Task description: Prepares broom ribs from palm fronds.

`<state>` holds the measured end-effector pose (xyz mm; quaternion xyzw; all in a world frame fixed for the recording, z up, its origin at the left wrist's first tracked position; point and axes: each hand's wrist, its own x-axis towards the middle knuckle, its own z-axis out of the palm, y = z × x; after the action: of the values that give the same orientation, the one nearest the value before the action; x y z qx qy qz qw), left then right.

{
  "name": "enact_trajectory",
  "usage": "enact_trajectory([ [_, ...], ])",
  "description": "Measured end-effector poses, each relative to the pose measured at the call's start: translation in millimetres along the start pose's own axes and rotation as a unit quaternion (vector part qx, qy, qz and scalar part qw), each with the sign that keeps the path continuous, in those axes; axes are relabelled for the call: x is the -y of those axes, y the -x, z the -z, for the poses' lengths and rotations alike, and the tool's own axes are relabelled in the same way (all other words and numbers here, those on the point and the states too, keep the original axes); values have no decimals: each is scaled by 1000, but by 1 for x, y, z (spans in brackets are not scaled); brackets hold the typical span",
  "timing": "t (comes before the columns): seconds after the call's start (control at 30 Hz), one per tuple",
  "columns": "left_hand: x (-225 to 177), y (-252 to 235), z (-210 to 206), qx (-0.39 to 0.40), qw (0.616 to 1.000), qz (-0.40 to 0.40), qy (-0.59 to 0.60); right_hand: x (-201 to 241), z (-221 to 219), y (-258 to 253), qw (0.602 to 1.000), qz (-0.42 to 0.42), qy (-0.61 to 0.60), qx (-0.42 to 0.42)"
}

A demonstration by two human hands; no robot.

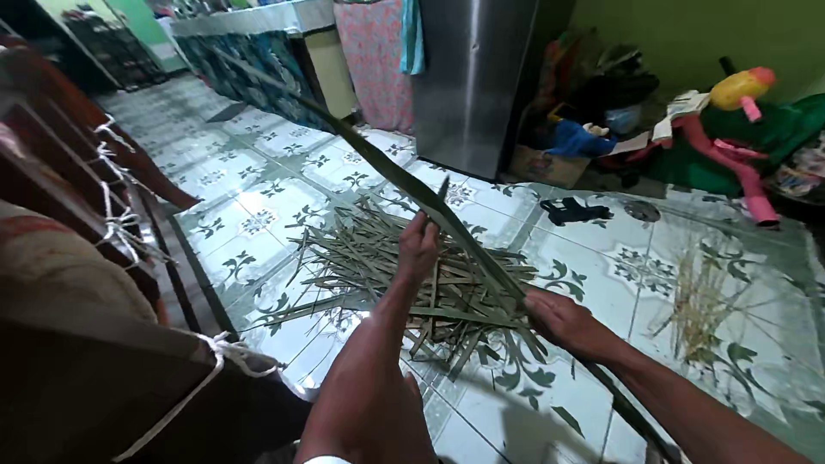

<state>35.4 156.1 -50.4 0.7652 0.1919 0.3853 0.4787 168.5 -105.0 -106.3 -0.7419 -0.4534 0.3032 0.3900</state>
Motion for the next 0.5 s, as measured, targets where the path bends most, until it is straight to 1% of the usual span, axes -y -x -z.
enact_trajectory([
  [0.07, 8, -7, 14, -38, 999, 29, 10, -21, 7, 8, 999, 12, 44, 6],
  [0.17, 26, -12, 34, -53, 996, 72, 20, -37, 25, 19, 996, 8, 91, 7],
  [0.27, 33, -24, 50, -106, 988, 84, 73, -39, 42, 29, 992, 25, 128, -4],
  [0.33, 36, -32, 60, -142, 980, 98, 102, -49, 51, 36, 987, 44, 152, -9],
  [0.4, 41, -34, 70, -164, 973, 117, 117, -59, 59, 43, 984, 59, 165, -14],
  [0.5, 50, -34, 87, -193, 965, 122, 129, -71, 70, 53, 980, 68, 183, -35],
])
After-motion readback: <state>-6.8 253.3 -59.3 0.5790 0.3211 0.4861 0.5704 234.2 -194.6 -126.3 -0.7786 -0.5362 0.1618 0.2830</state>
